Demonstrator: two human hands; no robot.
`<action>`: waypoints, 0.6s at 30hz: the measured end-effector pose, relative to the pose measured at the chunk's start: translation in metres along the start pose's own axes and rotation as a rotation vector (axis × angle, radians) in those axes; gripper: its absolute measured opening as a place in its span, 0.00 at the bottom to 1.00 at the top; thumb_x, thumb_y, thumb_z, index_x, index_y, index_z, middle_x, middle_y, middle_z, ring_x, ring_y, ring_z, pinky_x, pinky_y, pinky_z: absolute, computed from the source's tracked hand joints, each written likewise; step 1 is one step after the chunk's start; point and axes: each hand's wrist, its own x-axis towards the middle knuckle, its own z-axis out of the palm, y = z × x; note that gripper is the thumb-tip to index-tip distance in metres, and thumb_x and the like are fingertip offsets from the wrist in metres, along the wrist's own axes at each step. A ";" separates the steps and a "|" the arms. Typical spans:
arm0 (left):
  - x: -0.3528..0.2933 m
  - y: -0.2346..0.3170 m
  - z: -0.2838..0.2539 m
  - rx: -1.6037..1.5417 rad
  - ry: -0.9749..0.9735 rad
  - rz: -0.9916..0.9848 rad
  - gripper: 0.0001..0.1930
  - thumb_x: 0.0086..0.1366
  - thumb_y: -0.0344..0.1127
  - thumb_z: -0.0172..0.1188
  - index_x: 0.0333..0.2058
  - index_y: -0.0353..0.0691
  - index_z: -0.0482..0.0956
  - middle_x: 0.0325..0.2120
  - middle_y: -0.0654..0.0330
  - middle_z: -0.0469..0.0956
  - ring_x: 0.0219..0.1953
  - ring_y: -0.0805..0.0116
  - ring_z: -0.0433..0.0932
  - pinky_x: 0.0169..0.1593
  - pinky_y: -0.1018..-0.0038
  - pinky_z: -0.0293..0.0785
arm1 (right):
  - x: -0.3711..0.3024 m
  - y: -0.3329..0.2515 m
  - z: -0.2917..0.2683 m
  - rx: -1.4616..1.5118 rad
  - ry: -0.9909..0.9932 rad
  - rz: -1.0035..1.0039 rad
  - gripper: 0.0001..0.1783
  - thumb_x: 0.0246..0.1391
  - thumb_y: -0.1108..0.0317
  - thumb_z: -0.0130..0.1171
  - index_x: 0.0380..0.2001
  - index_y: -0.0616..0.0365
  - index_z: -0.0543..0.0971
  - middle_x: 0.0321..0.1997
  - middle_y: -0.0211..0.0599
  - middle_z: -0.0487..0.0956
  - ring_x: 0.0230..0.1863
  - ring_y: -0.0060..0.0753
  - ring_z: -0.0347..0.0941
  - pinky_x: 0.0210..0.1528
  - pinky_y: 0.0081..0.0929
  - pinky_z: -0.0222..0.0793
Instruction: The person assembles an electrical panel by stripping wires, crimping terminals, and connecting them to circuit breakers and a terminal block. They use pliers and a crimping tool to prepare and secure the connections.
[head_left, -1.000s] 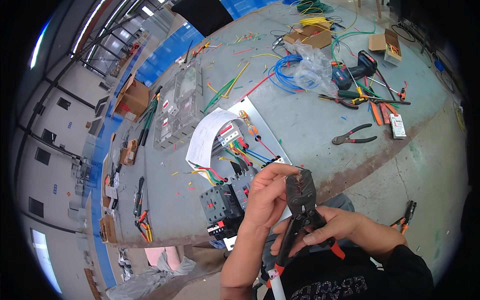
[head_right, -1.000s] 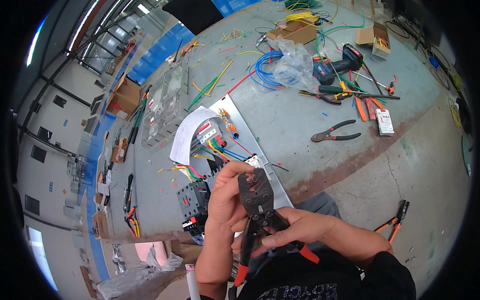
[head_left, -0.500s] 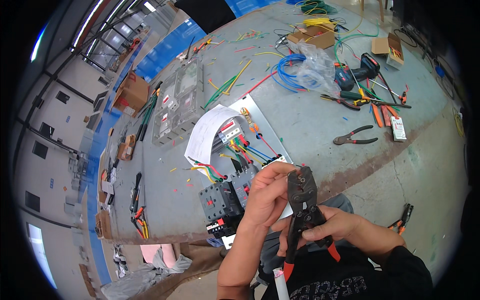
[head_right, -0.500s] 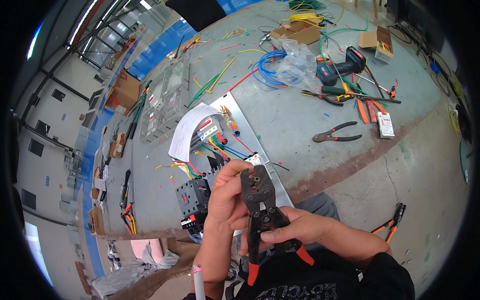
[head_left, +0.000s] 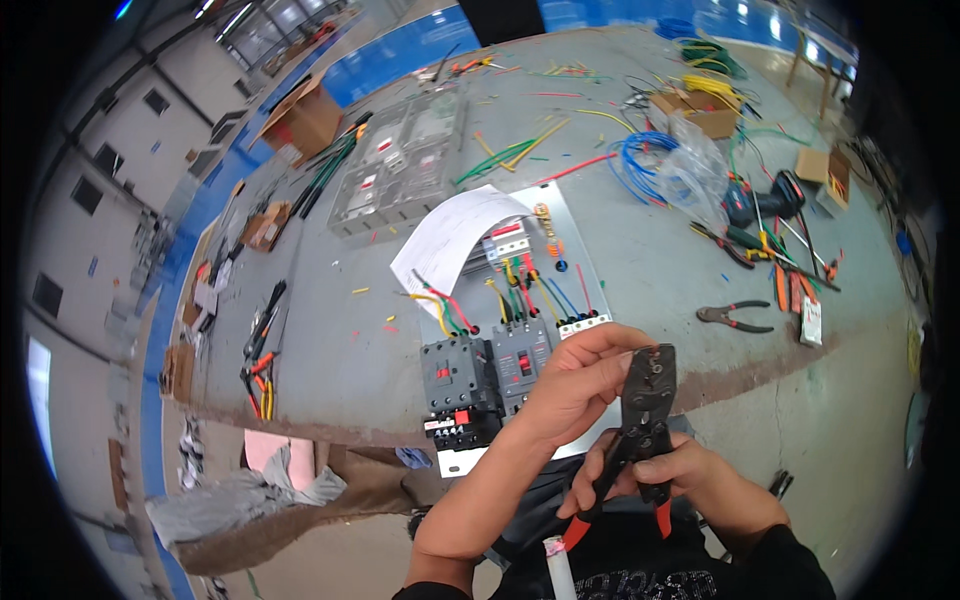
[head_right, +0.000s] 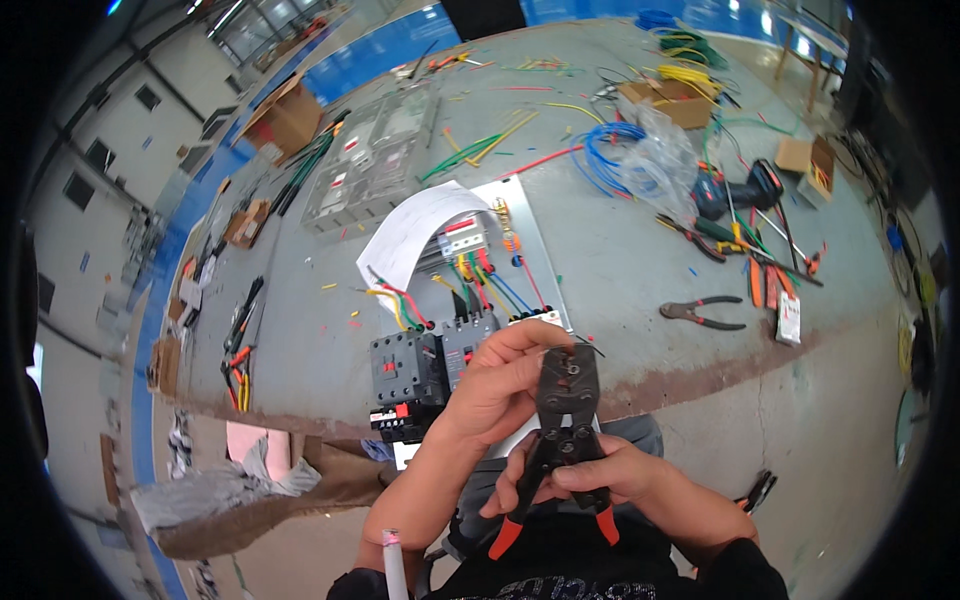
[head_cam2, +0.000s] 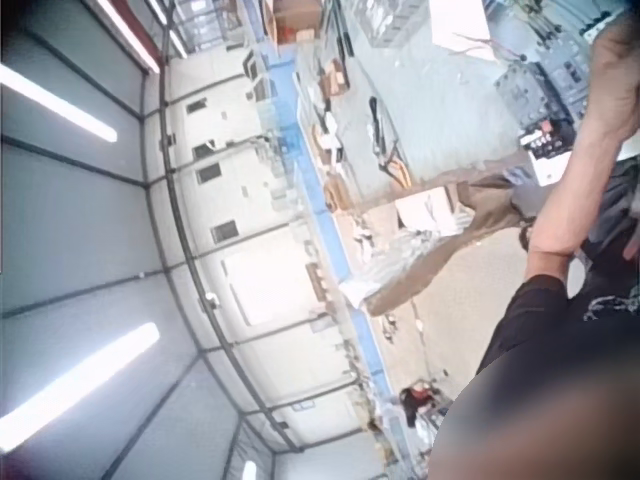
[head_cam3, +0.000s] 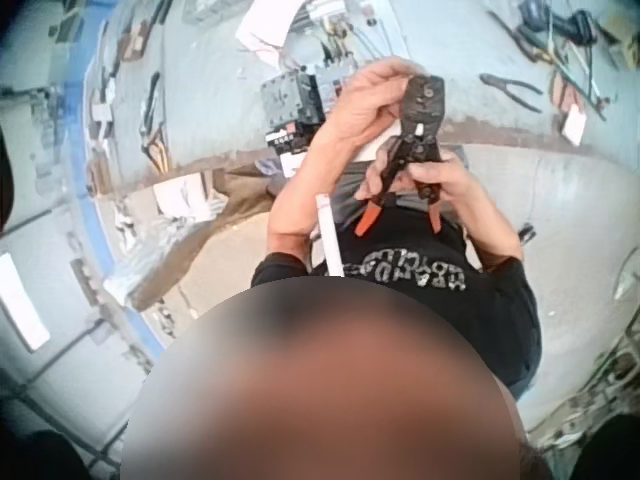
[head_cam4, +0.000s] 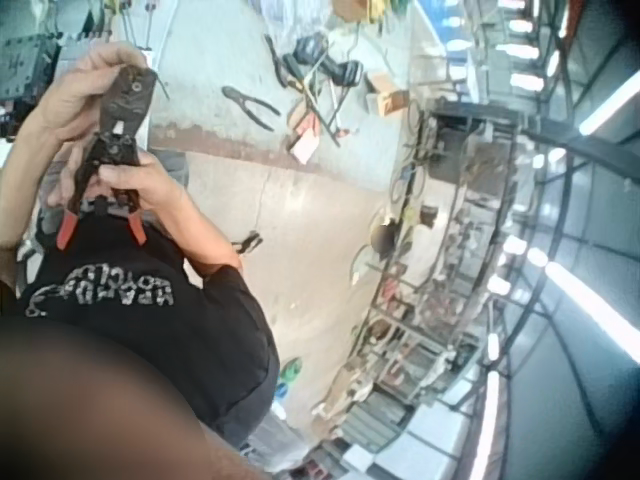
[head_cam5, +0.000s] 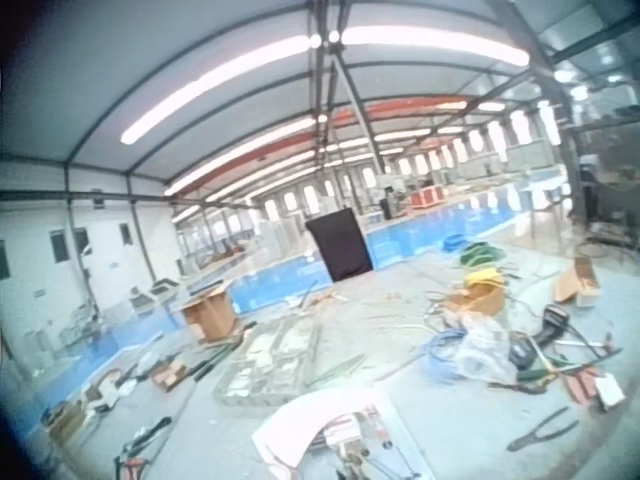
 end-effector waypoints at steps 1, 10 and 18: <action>-0.002 0.002 0.001 -0.007 0.004 0.006 0.11 0.74 0.28 0.59 0.52 0.33 0.81 0.43 0.61 0.84 0.44 0.75 0.83 0.48 0.76 0.79 | 0.003 -0.002 0.003 -0.028 0.002 0.001 0.28 0.63 0.58 0.64 0.58 0.68 0.72 0.54 0.53 0.80 0.68 0.60 0.72 0.71 0.53 0.64; -0.013 0.005 -0.011 -0.048 -0.016 0.138 0.10 0.74 0.30 0.61 0.51 0.33 0.81 0.45 0.59 0.83 0.44 0.74 0.84 0.49 0.75 0.81 | 0.029 -0.007 0.020 -0.160 0.084 0.045 0.28 0.58 0.58 0.66 0.53 0.71 0.75 0.52 0.55 0.80 0.60 0.57 0.77 0.68 0.55 0.68; -0.047 0.079 -0.019 0.847 0.447 0.368 0.12 0.73 0.31 0.63 0.52 0.34 0.83 0.39 0.65 0.85 0.42 0.80 0.81 0.47 0.78 0.78 | 0.043 -0.071 0.051 -0.848 0.360 0.040 0.22 0.53 0.62 0.64 0.47 0.68 0.79 0.43 0.44 0.83 0.49 0.41 0.79 0.60 0.38 0.70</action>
